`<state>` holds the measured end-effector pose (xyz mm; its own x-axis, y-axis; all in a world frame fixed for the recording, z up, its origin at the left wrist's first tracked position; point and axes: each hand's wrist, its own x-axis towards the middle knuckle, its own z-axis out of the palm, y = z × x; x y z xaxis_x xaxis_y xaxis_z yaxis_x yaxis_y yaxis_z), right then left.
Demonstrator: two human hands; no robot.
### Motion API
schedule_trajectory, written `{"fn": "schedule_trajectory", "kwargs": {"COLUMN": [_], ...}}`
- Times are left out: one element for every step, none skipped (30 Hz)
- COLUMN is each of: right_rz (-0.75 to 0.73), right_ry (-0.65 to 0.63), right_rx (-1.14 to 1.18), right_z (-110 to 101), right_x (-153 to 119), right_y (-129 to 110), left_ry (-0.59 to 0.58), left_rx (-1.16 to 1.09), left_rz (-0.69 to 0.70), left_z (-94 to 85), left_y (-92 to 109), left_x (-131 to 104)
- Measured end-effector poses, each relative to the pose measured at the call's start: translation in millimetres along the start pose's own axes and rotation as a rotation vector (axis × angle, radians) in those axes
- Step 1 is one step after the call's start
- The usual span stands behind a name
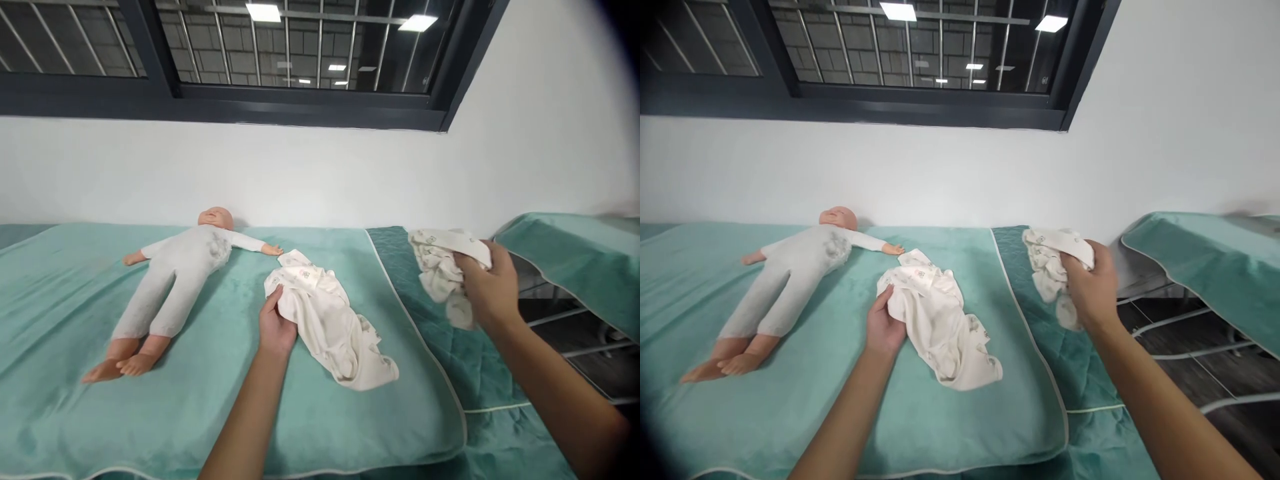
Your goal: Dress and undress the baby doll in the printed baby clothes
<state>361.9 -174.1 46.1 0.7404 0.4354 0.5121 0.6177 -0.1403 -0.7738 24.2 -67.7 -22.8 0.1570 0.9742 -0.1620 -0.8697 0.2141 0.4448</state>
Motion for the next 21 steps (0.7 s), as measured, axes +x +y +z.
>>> {"fn": "schedule_trajectory", "kwargs": {"right_rz": [-0.034, -0.062, -0.080, -0.095, -0.119, -0.152, -0.199, -0.247, -0.290, -0.299, -0.282, -0.268, -0.259, -0.261, -0.274, -0.289, -0.299, -0.305, -0.308, -0.313, -0.324], "right_ry": [0.002, -0.010, -0.043, -0.087, -0.137, -0.194, -0.247, -0.306, -0.347, -0.355, -0.356, -0.364, -0.364, -0.369, -0.375, -0.376, -0.379, -0.383, -0.384, -0.377, -0.358], "right_rx": [-0.062, -0.114, -0.157, -0.194, -0.226, -0.260, -0.300, -0.356, -0.439, -0.533, -0.610, -0.662, -0.700, -0.721, -0.731, -0.738, -0.742, -0.745, -0.749, -0.756, -0.766], "right_z": [-9.7, -16.7, -20.7, -21.5, -19.3, -14.6, -8.1, -0.4, 7.6, 15.2, 21.8, 27.0, 30.8, 33.2, 34.4, 34.9, 34.9, 34.7, 34.7, 34.7, 34.9], "right_x": [3.8, 6.2, 7.2, 6.7, 4.7, 1.3, -3.4, -9.0, -15.0, -21.0, -26.3, -30.5, -33.5, -35.2, -35.8, -35.8, -35.3, -34.9, -34.8, -35.0, -35.6], "right_y": [-0.7, -0.1, 2.4, 7.3, 14.6, 24.1, 35.3, 47.2, 59.0, 69.8, 79.1, 86.4, 91.6, 94.9, 96.8, 97.5, 97.7, 97.6, 97.3, 97.1, 96.6], "left_ry": [0.009, 0.016, 0.020, 0.022, 0.022, 0.022, 0.025, 0.029, 0.031, 0.027, 0.020, 0.013, 0.007, 0.007, 0.013, 0.021, 0.028, 0.033, 0.039, 0.047, 0.054], "left_rx": [0.004, 0.008, 0.015, 0.023, 0.031, 0.039, 0.045, 0.048, 0.051, 0.053, 0.055, 0.058, 0.062, 0.067, 0.072, 0.078, 0.083, 0.087, 0.091, 0.095, 0.096], "left_rz": [0.002, 0.002, 0.003, 0.004, 0.006, 0.008, 0.010, 0.013, 0.016, 0.017, 0.017, 0.016, 0.014, 0.013, 0.013, 0.016, 0.020, 0.022, 0.022, 0.023, 0.021], "left_z": [0.0, -0.2, -0.4, -0.6, -0.8, -0.9, -0.8, -0.7, -0.5, -0.2, 0.0, 0.3, 0.5, 0.7, 0.9, 1.1, 1.3, 1.4, 1.5, 1.5, 1.6], "left_y": [-0.4, -0.7, -0.9, -1.1, -1.2, -1.2, -1.3, -1.3, -1.3, -1.4, -1.6, -1.7, -1.9, -2.1, -2.2, -2.3, -2.3, -2.3, -2.2, -2.1, -2.0], "left_x": [0.2, 0.6, 1.0, 1.4, 1.7, 1.9, 2.0, 1.9, 1.8, 1.6, 1.4, 1.4, 1.4, 1.6, 1.9, 2.2, 2.6, 3.1, 3.4, 3.7, 3.9]}}
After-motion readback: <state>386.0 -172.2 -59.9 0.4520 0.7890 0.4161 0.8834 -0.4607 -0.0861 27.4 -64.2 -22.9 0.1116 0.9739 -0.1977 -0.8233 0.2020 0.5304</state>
